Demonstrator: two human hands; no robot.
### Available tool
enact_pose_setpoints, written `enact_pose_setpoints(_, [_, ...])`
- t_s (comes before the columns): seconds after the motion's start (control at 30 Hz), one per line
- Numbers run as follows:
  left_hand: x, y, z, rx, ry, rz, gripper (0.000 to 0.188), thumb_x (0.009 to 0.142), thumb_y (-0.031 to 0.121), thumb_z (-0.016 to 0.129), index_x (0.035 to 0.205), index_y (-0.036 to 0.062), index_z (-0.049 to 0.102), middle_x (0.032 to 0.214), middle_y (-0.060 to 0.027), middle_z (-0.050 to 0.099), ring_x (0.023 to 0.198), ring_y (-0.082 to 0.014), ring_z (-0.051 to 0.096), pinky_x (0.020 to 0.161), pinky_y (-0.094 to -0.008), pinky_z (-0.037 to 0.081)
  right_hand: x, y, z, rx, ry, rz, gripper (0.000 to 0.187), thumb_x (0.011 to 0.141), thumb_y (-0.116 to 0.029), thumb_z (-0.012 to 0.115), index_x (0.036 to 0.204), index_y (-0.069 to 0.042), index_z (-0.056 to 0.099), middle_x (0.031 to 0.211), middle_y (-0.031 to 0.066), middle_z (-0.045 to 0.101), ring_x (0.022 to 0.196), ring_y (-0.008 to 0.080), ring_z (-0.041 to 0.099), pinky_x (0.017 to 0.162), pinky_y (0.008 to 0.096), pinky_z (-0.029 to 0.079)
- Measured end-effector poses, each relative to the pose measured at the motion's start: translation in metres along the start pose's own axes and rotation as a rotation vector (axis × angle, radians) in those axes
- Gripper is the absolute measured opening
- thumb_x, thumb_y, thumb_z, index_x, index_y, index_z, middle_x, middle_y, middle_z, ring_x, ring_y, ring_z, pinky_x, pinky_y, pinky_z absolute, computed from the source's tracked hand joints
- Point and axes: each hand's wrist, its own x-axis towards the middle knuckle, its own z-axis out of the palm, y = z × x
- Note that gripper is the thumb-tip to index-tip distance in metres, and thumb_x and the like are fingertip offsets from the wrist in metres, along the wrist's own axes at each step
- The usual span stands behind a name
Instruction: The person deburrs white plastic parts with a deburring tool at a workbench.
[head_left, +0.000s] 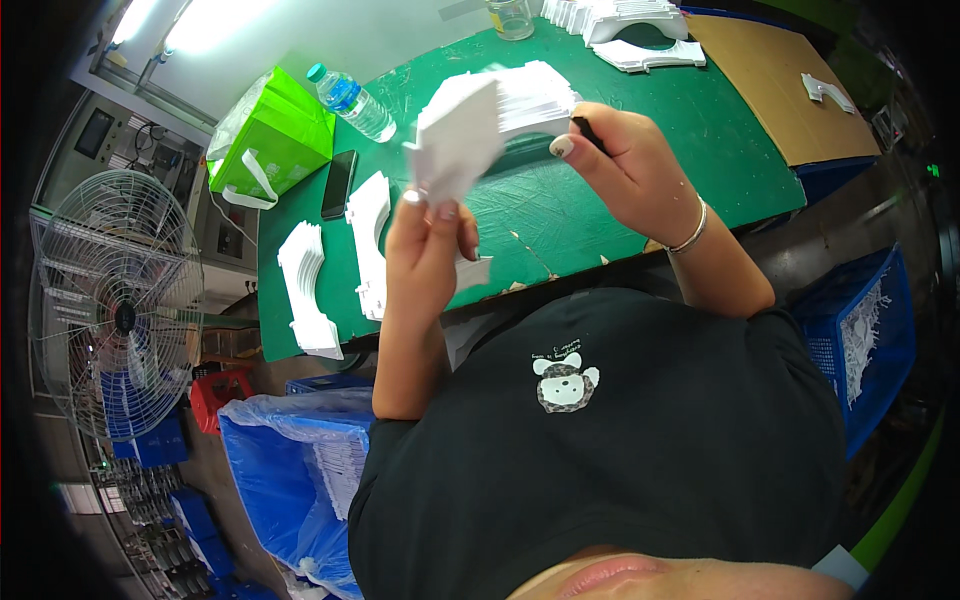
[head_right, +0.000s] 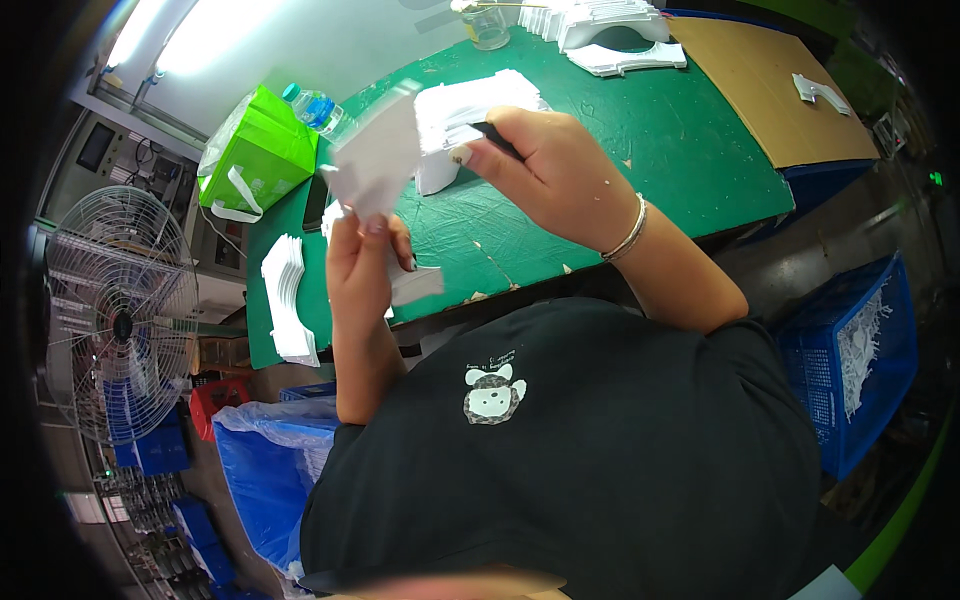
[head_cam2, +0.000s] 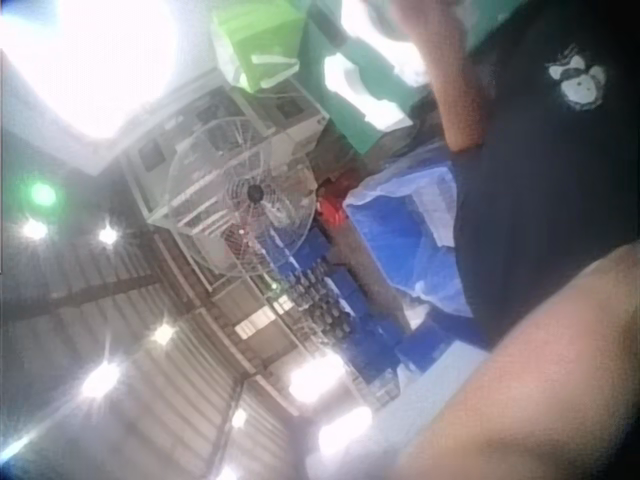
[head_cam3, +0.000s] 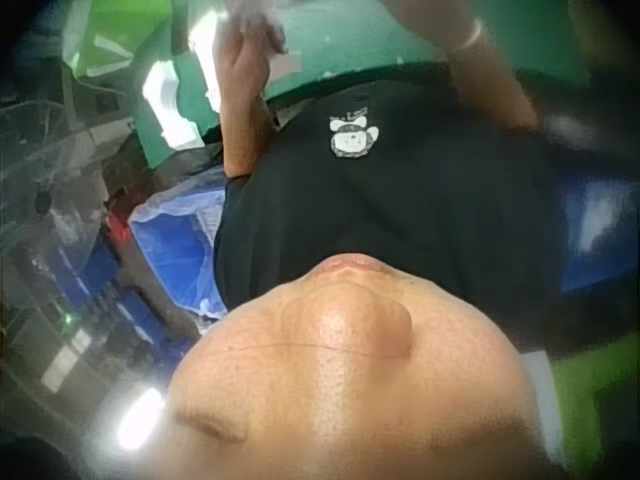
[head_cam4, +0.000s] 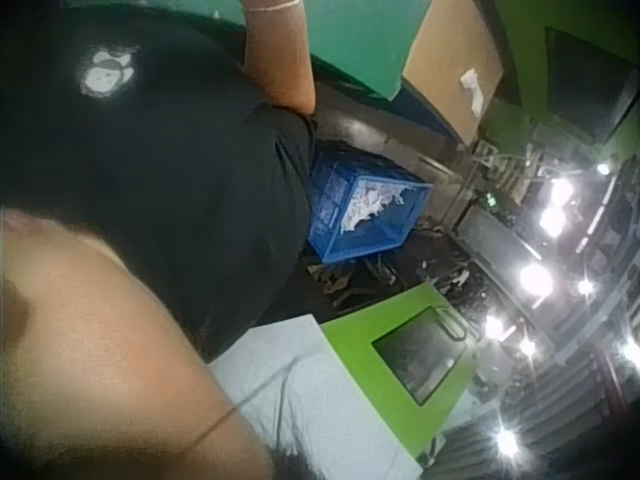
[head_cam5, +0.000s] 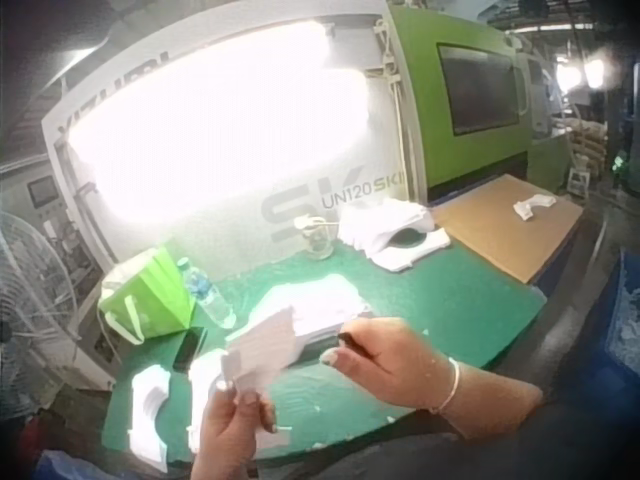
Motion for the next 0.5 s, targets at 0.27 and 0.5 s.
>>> enact_pose_setpoints(0.27, [-0.0062, 0.0034, 0.008, 0.345, -0.135, 0.222, 0.028, 0.096, 0.005, 0.052, 0.122, -0.0032, 0.06, 0.066, -0.0055, 0.055, 0.056, -0.0114, 0.053, 0.053, -0.0262, 0.042, 0.0001, 0.0008, -0.0044, -0.148, 0.05, -0.084, 0.031, 0.096, -0.027, 0.06, 0.083, 0.0, 0.057, 0.061, 0.0138, 0.05, 0.054, 0.0273, 0.047, 0.052, 0.0354, 0.04])
enact_pose_setpoints(0.5, [-0.0019, -0.0036, 0.0001, 0.47, -0.136, 0.413, 0.035, 0.085, -0.003, 0.057, 0.12, -0.0043, 0.062, 0.079, -0.0124, 0.067, 0.059, -0.0189, 0.06, 0.055, -0.0277, 0.046, -0.0024, 0.0001, -0.0113, -0.174, -0.045, -0.001, 0.038, 0.095, -0.03, 0.061, 0.074, 0.0, 0.051, 0.06, 0.0152, 0.046, 0.053, 0.0292, 0.044, 0.052, 0.0375, 0.037])
